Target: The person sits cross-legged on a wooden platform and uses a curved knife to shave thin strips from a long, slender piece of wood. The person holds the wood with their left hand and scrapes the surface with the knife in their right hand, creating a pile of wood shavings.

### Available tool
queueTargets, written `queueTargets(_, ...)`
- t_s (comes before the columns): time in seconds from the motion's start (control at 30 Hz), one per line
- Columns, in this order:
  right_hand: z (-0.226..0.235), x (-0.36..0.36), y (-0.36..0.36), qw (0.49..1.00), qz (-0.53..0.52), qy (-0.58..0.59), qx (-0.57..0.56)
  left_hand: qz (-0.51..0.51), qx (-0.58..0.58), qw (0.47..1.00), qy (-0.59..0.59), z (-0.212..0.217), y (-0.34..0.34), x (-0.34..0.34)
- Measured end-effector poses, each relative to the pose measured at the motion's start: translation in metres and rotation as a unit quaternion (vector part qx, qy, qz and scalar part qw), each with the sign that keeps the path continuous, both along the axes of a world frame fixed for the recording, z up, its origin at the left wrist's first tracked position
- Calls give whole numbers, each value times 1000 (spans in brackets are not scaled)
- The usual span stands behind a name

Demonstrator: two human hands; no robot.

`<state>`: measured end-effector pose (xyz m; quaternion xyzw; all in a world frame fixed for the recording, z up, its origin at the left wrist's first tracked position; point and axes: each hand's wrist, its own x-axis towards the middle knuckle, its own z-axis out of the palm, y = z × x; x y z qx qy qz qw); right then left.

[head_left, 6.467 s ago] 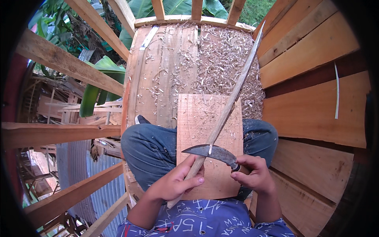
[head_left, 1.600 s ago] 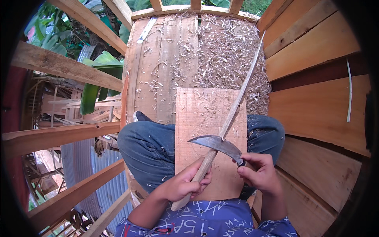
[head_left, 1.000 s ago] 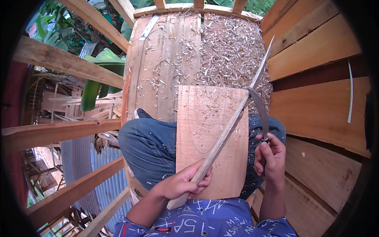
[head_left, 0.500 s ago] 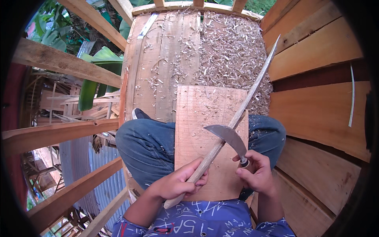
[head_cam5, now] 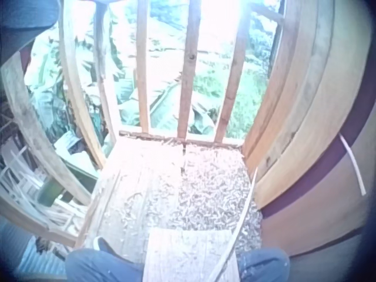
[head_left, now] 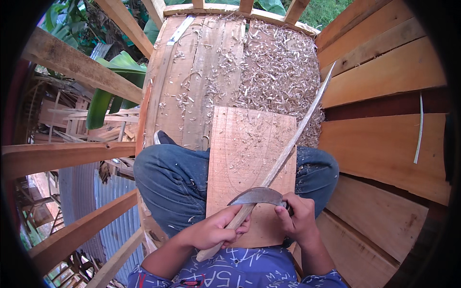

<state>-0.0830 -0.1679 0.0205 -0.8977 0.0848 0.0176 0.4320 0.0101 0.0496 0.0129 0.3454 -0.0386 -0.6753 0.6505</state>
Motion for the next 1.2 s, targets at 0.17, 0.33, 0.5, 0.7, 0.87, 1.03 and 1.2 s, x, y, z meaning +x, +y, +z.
queueTargets(0.17, 3, 1, 11, 999, -36, 19, -28, -1, -8, 1000, 12, 1, -9, -5)
queueTargets(0.33, 10, 9, 0, 989, -124, 51, -63, -11, -27, 1000, -4, -1, -1, -7)
queueTargets(0.5, 20, 8, 12, 995, 5, 49, -91, 12, -42, 999, 8, -6, 7, -14)
queueTargets(0.7, 22, -1, 20, 993, 45, 74, -84, 2, -61, 997, 43, -12, 7, -15)
queueTargets(0.87, 12, 13, 12, 984, -41, 103, -138, 18, -3, 1000, 16, -15, -1, -18)
queueTargets(1.03, 19, 19, 5, 974, -41, 96, -200, 9, -44, 999, -23, -12, 0, -21)
queueTargets(1.2, 24, 7, 12, 989, 36, 58, -134, 24, -73, 994, 74, -6, 4, -13)
